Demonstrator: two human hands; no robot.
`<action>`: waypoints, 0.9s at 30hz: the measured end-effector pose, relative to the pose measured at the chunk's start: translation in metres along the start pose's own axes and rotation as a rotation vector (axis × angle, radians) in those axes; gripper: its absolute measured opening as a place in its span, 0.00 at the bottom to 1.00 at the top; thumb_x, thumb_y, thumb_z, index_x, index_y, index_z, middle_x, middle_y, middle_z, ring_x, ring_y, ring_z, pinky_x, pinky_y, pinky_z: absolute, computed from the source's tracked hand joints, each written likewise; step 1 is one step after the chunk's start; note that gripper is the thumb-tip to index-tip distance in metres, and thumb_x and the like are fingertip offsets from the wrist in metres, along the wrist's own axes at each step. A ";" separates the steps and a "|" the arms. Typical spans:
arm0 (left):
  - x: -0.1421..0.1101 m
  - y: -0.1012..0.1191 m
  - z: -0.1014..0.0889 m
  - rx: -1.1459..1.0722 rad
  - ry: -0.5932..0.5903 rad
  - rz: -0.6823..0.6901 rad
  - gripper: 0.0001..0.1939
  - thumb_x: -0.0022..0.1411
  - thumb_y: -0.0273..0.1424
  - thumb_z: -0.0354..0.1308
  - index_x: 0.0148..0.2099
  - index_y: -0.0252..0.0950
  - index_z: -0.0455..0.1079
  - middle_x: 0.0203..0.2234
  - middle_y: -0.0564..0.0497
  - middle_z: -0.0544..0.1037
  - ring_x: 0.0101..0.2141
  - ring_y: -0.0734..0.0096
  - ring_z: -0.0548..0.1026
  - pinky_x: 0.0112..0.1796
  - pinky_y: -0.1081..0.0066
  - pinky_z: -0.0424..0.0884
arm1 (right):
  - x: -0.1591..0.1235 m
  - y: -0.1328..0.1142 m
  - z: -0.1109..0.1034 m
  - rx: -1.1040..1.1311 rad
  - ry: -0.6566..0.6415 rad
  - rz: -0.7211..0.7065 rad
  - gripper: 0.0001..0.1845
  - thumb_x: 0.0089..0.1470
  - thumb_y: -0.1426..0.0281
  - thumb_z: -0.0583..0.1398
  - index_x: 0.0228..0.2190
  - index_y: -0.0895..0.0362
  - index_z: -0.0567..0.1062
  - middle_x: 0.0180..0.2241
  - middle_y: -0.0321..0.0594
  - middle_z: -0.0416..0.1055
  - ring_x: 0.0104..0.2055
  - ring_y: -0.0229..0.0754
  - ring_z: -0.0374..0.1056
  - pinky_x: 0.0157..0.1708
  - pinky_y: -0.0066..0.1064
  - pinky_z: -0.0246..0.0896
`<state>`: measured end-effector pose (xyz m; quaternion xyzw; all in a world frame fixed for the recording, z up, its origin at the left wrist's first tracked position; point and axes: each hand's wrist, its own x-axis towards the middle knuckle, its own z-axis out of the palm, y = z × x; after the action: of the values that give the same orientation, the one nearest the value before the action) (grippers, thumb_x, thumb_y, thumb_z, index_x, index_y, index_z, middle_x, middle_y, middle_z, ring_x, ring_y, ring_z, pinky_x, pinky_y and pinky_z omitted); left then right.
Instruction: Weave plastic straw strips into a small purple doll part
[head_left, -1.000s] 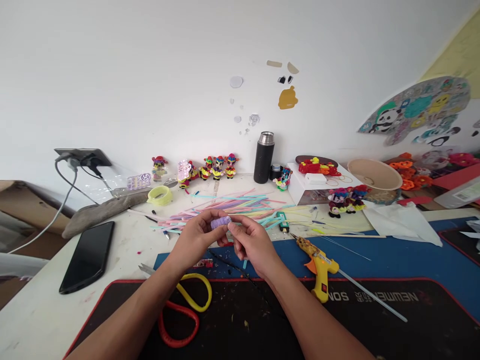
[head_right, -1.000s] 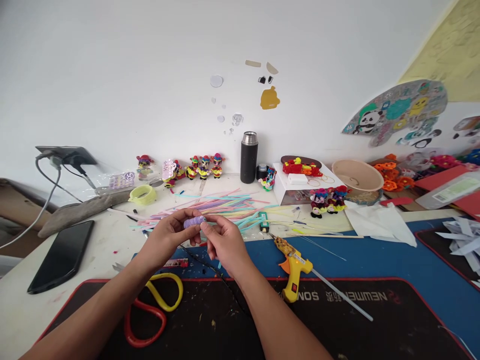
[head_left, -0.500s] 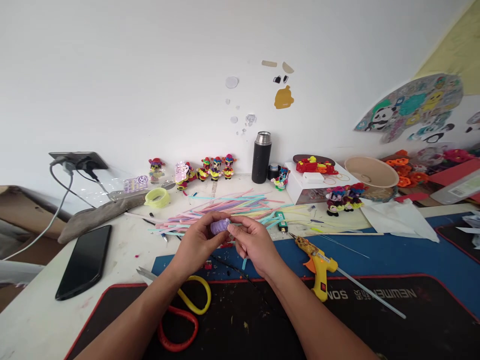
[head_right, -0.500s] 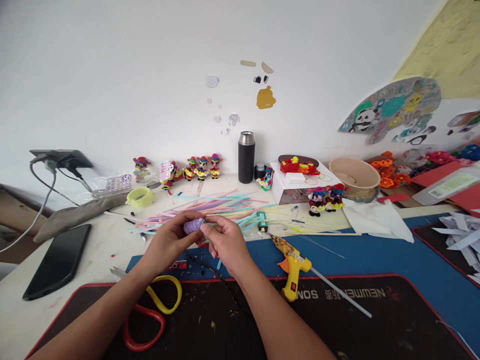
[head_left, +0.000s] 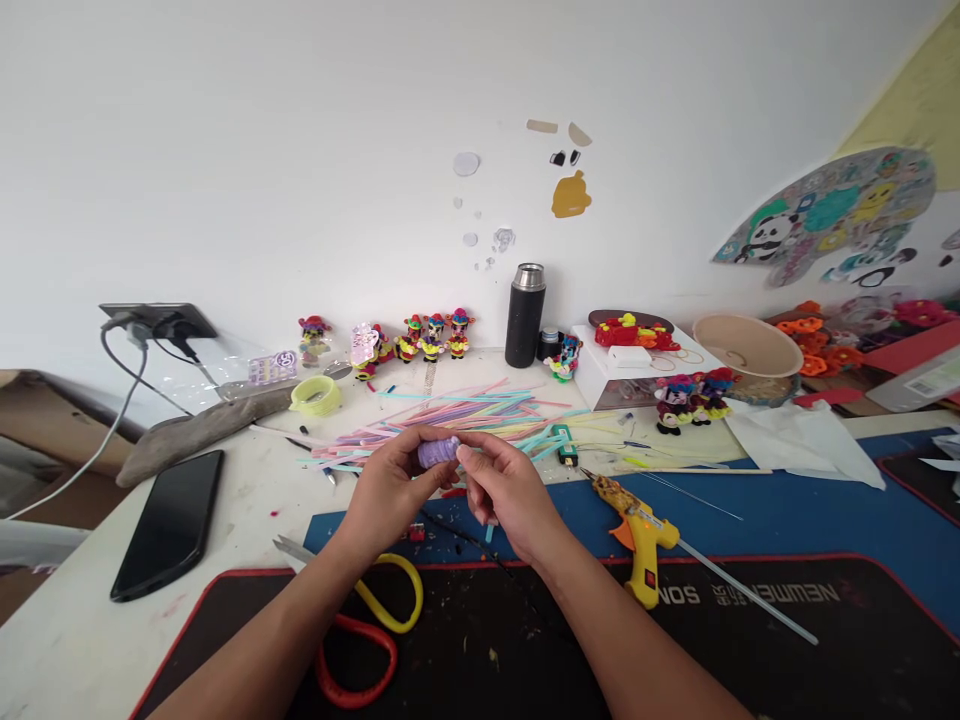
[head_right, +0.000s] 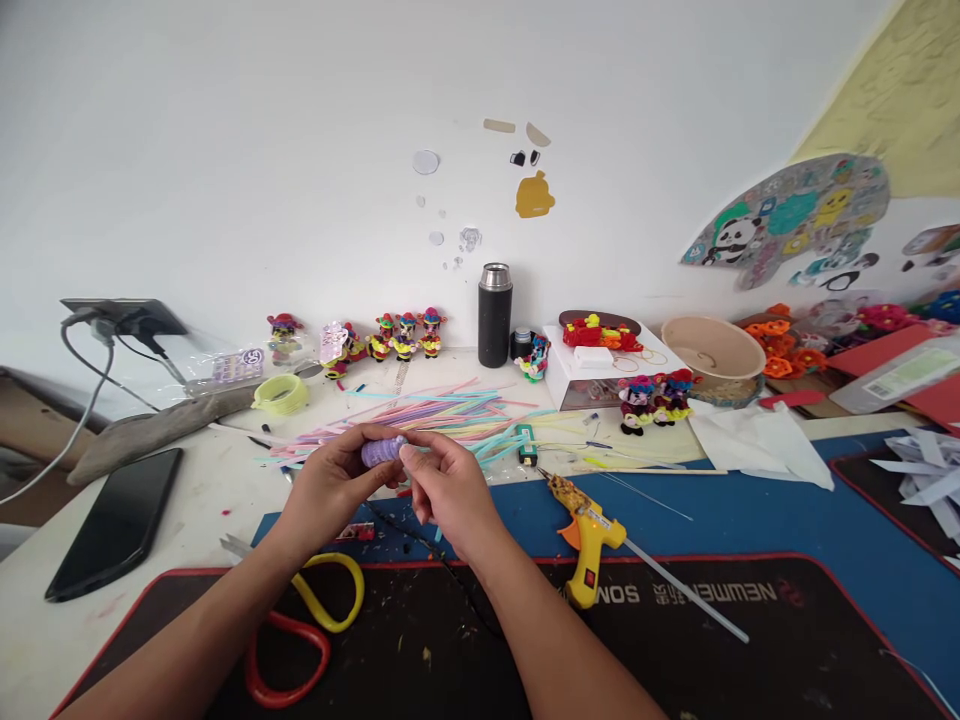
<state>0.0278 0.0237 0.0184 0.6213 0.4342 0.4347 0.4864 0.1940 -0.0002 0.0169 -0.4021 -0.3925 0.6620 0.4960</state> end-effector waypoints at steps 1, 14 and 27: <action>0.000 0.001 0.000 0.023 0.005 0.005 0.16 0.59 0.36 0.68 0.48 0.36 0.76 0.35 0.49 0.82 0.33 0.64 0.81 0.37 0.66 0.78 | 0.000 0.000 0.000 -0.001 0.003 0.003 0.30 0.53 0.51 0.68 0.50 0.58 0.78 0.14 0.24 0.62 0.12 0.32 0.54 0.13 0.24 0.42; -0.003 0.006 0.000 0.386 0.038 0.125 0.14 0.60 0.33 0.62 0.48 0.39 0.78 0.40 0.48 0.84 0.39 0.59 0.81 0.41 0.64 0.75 | 0.001 0.000 -0.002 0.020 0.031 0.011 0.26 0.51 0.51 0.69 0.44 0.57 0.78 0.13 0.24 0.61 0.12 0.32 0.54 0.12 0.24 0.41; -0.006 0.003 0.001 0.562 0.006 0.293 0.12 0.62 0.28 0.60 0.48 0.42 0.76 0.39 0.50 0.84 0.39 0.60 0.81 0.42 0.66 0.73 | 0.003 0.005 -0.003 0.113 0.047 0.020 0.23 0.51 0.50 0.69 0.34 0.55 0.73 0.14 0.23 0.59 0.12 0.31 0.53 0.12 0.24 0.38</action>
<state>0.0282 0.0175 0.0203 0.7860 0.4445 0.3651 0.2264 0.1948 0.0018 0.0108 -0.3930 -0.3386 0.6784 0.5202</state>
